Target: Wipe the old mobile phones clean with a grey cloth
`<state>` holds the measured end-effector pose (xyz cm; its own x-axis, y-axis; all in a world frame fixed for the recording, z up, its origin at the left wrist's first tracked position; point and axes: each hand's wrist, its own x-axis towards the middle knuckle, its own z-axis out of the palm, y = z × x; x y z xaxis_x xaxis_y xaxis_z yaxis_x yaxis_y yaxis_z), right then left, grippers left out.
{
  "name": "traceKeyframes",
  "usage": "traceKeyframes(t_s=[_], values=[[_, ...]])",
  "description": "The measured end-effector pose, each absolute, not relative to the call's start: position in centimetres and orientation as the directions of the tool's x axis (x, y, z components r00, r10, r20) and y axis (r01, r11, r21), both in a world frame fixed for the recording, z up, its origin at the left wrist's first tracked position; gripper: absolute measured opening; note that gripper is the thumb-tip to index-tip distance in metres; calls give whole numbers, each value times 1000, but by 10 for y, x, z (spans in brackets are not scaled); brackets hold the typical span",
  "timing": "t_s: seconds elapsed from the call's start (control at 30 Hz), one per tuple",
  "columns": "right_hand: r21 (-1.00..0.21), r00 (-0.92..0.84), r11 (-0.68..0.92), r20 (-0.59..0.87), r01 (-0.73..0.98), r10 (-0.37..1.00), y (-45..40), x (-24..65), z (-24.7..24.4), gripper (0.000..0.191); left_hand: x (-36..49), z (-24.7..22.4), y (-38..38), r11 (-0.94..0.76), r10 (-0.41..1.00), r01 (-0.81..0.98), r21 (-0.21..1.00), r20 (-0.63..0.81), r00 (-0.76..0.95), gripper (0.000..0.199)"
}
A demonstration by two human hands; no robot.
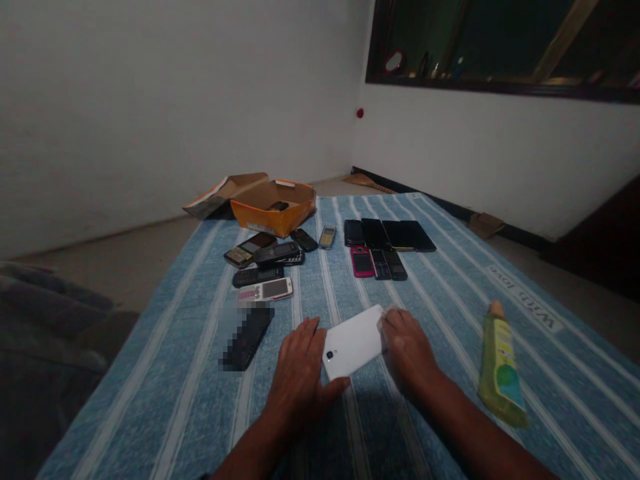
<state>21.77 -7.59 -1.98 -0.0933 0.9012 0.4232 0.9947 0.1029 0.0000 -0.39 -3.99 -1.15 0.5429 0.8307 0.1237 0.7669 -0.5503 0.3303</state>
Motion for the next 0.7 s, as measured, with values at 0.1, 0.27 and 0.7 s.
traceKeyframes(t_s=[0.1,0.27,0.7], values=[[-14,-58,68,361,998,931,-55,215,-8,17,-4,-13,-39,-549,833,773,316,137,536,70],[7,-82,84,338,996,937,-50,214,-4,19,-5,-16,-39,-557,828,768,315,143,542,70],[26,-134,134,378,991,916,-79,227,-15,17,-6,-33,-39,-598,801,747,290,257,541,73]])
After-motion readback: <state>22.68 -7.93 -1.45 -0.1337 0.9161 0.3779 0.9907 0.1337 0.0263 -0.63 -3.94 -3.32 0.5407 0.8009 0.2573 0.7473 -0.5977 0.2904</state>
